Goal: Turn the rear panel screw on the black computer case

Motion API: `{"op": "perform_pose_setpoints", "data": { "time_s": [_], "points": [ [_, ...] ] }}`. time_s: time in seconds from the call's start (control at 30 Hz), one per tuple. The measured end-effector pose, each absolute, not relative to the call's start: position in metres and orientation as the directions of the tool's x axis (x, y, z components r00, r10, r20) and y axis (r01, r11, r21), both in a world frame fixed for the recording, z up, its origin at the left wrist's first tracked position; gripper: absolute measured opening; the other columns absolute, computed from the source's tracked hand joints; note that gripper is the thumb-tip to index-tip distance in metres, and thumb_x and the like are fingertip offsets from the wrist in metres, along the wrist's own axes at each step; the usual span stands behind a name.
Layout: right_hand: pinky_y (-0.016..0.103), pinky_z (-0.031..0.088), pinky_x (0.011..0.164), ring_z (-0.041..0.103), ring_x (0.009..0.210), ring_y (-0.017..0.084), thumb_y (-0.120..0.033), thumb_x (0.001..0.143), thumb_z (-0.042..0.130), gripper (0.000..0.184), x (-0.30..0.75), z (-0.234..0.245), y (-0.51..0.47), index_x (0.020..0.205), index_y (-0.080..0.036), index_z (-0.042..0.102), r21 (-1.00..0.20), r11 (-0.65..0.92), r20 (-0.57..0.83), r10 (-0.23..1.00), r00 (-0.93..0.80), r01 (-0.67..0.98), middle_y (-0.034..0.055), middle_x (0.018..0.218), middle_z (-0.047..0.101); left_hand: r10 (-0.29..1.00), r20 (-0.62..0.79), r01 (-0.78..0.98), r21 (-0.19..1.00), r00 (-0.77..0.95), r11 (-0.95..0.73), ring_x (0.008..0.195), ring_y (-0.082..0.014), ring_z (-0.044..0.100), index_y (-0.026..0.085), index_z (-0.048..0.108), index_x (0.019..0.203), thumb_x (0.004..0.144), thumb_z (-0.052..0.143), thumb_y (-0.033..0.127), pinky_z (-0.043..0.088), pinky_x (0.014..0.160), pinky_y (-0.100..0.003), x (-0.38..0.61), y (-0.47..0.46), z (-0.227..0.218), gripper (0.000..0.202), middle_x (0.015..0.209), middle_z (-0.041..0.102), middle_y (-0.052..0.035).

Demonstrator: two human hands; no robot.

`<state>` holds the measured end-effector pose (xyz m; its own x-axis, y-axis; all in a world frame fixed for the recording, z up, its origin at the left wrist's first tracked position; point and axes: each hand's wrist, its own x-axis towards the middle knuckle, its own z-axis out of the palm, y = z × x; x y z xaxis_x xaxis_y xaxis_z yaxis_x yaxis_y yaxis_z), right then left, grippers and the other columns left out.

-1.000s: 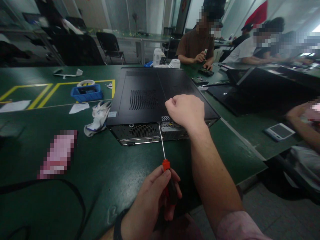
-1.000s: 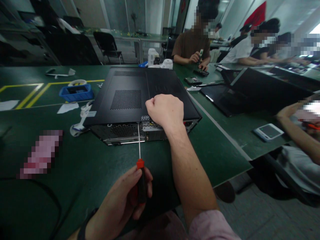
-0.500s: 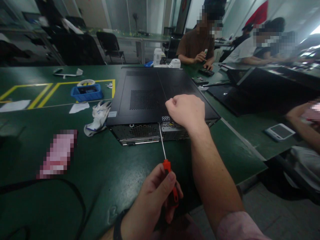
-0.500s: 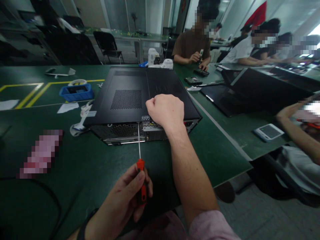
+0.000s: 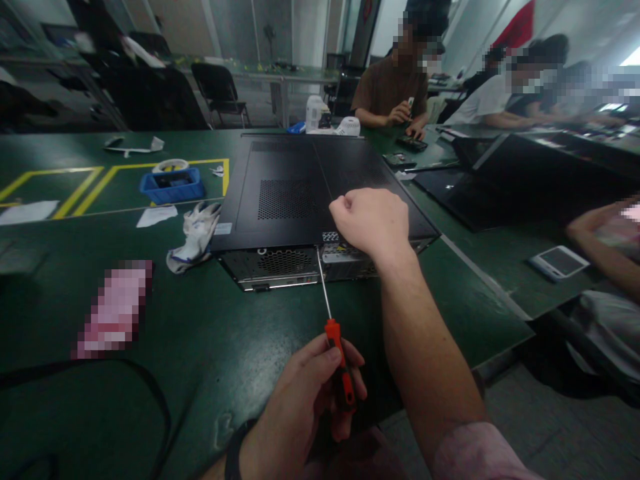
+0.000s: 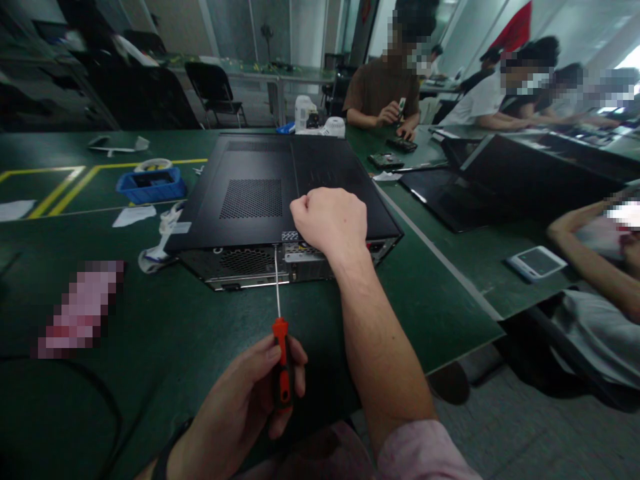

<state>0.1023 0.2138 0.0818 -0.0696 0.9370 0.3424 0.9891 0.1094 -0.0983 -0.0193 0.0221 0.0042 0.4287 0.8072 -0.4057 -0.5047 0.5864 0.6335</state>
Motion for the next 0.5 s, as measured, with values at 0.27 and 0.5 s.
{"op": "perform_pose_setpoints", "data": {
  "time_s": [0.27,0.5],
  "points": [
    [0.038,0.048,0.073,0.074,0.084,0.031,-0.039,0.095,0.044,0.044,0.1018,0.0826,0.2142,0.090,-0.019,0.084,-0.089,0.110,0.349,0.934,-0.073,0.990,0.0160,0.091,0.080,0.815,-0.344,-0.496,0.661,0.466,0.563,0.039,-0.0040,0.053,0.020,0.053,0.093,0.084,0.077,0.068,0.040,0.037,-0.013,-0.0172,0.0209,-0.0013,0.054,0.073,0.071,0.0037],
    [0.039,0.049,0.076,0.073,0.085,0.030,-0.039,0.096,0.044,0.045,0.1020,0.0822,0.2145,0.092,-0.019,0.084,-0.092,0.107,0.338,0.938,-0.071,0.990,0.0157,0.091,0.080,0.812,-0.379,-0.481,0.663,0.444,0.573,0.035,-0.0036,0.048,0.022,0.050,0.093,0.084,0.075,0.072,0.036,0.035,-0.013,-0.0174,0.0217,-0.0008,0.056,0.066,0.067,0.0066]
  ]
}}
